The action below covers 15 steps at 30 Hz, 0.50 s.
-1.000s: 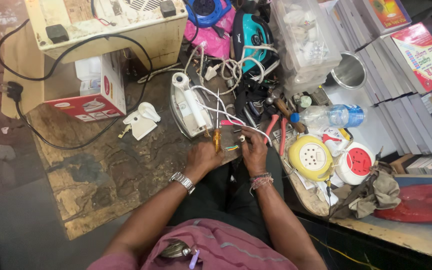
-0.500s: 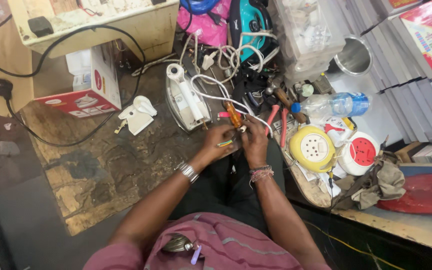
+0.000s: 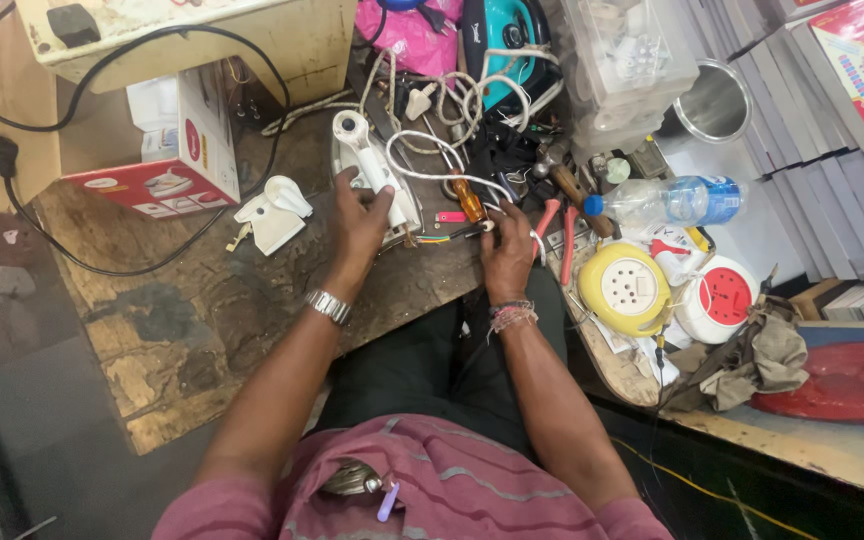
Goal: The person works on a disassembled white electric iron, manipulating internal wires and components. They use a screwdriver to tighten connections and adjust parts within the iron's base while seated at a cluttered workbench.
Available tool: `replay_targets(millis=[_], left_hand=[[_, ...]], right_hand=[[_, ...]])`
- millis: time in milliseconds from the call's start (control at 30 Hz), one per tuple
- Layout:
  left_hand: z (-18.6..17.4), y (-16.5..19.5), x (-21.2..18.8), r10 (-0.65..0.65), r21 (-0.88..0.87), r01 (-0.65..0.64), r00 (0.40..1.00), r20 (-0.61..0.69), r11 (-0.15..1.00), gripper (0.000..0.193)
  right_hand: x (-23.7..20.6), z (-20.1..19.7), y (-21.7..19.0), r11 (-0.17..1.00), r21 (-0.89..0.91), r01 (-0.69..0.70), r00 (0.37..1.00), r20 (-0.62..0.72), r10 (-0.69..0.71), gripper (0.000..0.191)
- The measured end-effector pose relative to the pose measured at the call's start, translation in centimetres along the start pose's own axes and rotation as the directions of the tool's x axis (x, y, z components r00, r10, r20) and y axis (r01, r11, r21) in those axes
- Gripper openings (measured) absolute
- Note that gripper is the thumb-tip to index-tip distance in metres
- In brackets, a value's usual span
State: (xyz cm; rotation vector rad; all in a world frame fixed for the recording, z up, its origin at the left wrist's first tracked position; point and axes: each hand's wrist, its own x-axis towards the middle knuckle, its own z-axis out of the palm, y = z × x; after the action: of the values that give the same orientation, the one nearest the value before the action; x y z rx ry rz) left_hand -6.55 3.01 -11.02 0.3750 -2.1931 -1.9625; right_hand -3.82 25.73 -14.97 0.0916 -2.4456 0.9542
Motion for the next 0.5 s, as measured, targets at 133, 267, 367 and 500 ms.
replay_targets(millis=[133, 267, 367, 500], left_hand=[[-0.2, 0.4, 0.9, -0.087, -0.166, 0.092, 0.996, 0.036, 0.982, 0.055], [-1.9, 0.4, 2.9, 0.004, -0.048, -0.004, 1.000, -0.011, 0.999, 0.053], [-3.3, 0.3, 3.8, -0.021, -0.111, 0.026, 0.999, 0.047, 0.994, 0.052], [-3.7, 0.7, 3.7, -0.015, -0.213, 0.047, 0.989, 0.149, 0.976, 0.056]], right_hand=[[-0.2, -0.1, -0.4, 0.996, -0.035, 0.078, 0.997, -0.009, -0.079, 0.034], [-0.4, -0.2, -0.7, 0.994, -0.042, 0.101, 0.995, 0.024, -0.100, 0.036], [-0.6, -0.4, -0.7, 0.998, -0.011, 0.069, 0.996, 0.061, -0.068, 0.034], [-0.8, -0.6, -0.7, 0.999, 0.009, 0.033, 0.995, 0.095, -0.034, 0.029]])
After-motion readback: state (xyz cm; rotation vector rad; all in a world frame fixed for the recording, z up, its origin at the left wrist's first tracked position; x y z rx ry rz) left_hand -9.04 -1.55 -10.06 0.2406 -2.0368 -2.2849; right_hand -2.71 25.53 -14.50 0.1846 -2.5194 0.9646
